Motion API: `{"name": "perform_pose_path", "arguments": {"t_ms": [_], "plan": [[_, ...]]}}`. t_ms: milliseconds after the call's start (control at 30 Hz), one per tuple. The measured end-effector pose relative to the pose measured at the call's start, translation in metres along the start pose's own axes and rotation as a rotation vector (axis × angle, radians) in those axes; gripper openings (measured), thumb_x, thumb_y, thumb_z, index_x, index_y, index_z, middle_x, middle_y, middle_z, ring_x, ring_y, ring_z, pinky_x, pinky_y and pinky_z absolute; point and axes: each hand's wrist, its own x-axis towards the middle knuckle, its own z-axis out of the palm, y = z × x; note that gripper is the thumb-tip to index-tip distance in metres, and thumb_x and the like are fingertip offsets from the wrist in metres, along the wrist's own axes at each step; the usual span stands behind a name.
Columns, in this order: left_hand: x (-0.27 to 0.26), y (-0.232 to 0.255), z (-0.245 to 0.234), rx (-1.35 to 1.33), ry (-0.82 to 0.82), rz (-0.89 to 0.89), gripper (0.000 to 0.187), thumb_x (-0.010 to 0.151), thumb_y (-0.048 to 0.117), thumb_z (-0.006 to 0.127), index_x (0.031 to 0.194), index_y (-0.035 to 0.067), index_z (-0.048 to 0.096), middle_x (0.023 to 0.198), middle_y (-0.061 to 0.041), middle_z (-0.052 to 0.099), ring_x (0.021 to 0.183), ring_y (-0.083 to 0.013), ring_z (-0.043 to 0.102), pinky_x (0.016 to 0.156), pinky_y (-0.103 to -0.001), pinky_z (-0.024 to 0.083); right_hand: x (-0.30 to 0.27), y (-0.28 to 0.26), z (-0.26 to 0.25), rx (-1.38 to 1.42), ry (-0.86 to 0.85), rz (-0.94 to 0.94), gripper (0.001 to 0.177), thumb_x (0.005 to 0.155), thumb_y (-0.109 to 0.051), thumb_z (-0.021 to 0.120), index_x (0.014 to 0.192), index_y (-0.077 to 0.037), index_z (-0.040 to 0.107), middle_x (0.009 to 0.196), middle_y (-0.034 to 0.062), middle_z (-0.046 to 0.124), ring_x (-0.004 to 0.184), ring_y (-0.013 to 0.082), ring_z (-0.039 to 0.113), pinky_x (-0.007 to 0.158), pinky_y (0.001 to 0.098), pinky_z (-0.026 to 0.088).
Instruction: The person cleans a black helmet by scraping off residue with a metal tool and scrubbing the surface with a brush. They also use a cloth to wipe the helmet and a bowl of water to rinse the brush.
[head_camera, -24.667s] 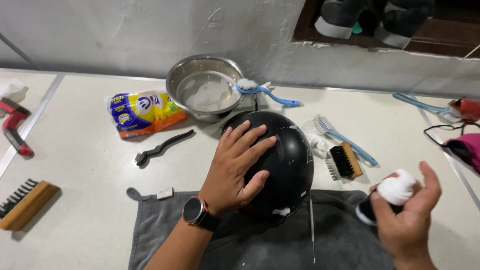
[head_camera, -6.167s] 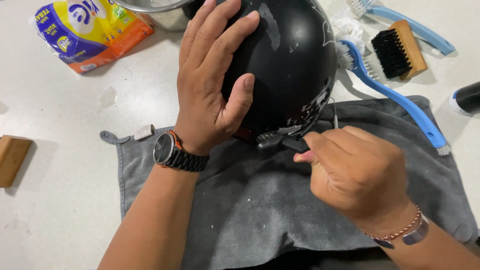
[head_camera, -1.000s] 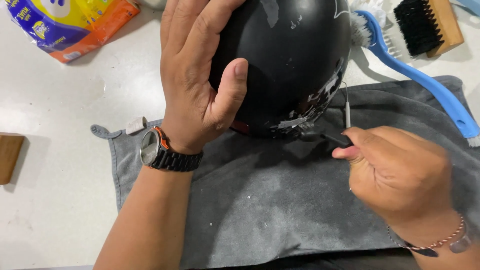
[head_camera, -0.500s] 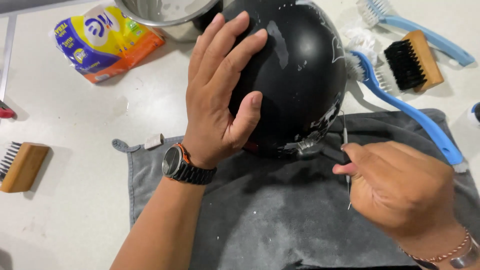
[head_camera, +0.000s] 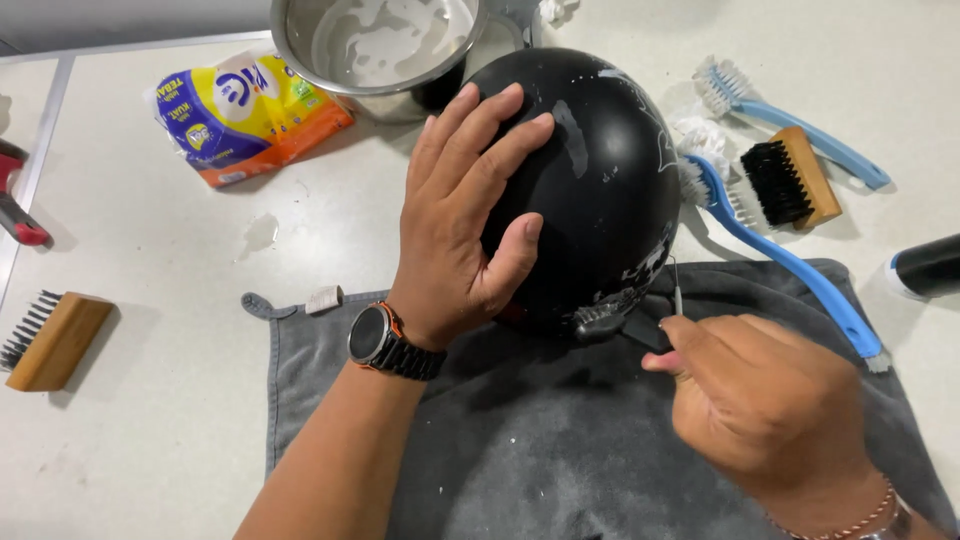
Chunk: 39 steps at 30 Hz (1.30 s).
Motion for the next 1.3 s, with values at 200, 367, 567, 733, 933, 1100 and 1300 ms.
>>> {"name": "perform_pose_path", "arguments": {"t_ms": [200,367,567,733,933,1100,1300], "plan": [[-0.003,0.002,0.0,-0.007,-0.003,-0.013,0.05,0.106,0.043,0.042,0.147,0.018,0.055,0.159,-0.007,0.05,0.158,-0.0342,0.04,0.134,-0.057,0.03,0.002,-0.009,0.0,-0.031,-0.025,-0.007,0.032,0.072,0.02,0.055,0.088,-0.001,0.072,0.066,-0.0015,0.065,0.064,0.019,0.064,0.053,0.0266,0.044],[-0.003,0.0,-0.001,-0.012,-0.008,-0.028,0.05,0.104,0.042,0.045,0.147,0.018,0.055,0.159,-0.007,0.05,0.158,-0.035,0.039,0.133,-0.059,0.028,0.005,-0.008,-0.002,0.003,-0.008,0.036,0.041,0.066,0.022,0.049,0.09,0.0,0.075,0.067,-0.0034,0.069,0.07,0.0173,0.071,0.056,0.0234,0.045],[-0.001,0.001,-0.002,-0.01,-0.006,-0.018,0.049,0.105,0.042,0.045,0.148,0.019,0.054,0.16,-0.006,0.049,0.159,-0.0345,0.038,0.133,-0.059,0.028,0.006,-0.011,-0.003,-0.074,-0.075,-0.013,0.026,0.078,0.018,0.061,0.083,-0.007,0.068,0.061,-0.0027,0.055,0.056,0.0201,0.056,0.051,0.0298,0.041],[0.0,0.002,-0.002,-0.014,-0.002,-0.02,0.05,0.105,0.043,0.043,0.147,0.019,0.055,0.159,-0.006,0.05,0.158,-0.0347,0.039,0.133,-0.06,0.028,0.015,-0.015,-0.007,-0.016,-0.006,-0.039,0.035,0.071,0.023,0.052,0.09,0.001,0.072,0.07,-0.0022,0.069,0.065,0.0189,0.068,0.058,0.0278,0.05],[0.0,0.001,-0.003,-0.002,-0.012,-0.014,0.049,0.102,0.04,0.048,0.146,0.019,0.056,0.158,-0.006,0.05,0.157,-0.035,0.04,0.131,-0.058,0.028,0.005,-0.002,-0.007,-0.04,-0.021,0.029,0.041,0.065,0.019,0.048,0.088,-0.001,0.074,0.068,-0.0038,0.07,0.074,0.0158,0.073,0.054,0.0231,0.044],[0.002,0.003,-0.004,-0.009,-0.009,-0.018,0.05,0.104,0.042,0.045,0.147,0.019,0.055,0.159,-0.006,0.049,0.158,-0.0348,0.038,0.132,-0.059,0.027,0.006,-0.005,-0.004,-0.017,-0.066,-0.012,0.037,0.07,0.019,0.053,0.095,-0.001,0.072,0.07,-0.003,0.069,0.066,0.02,0.067,0.056,0.029,0.049],[-0.004,0.001,0.0,-0.016,-0.004,-0.019,0.049,0.104,0.04,0.048,0.148,0.02,0.054,0.16,-0.005,0.049,0.158,-0.035,0.039,0.132,-0.061,0.028,0.003,-0.009,-0.003,-0.084,-0.039,0.013,0.032,0.072,0.02,0.058,0.087,-0.004,0.072,0.061,-0.0054,0.06,0.06,0.0161,0.061,0.05,0.0256,0.04]]}}
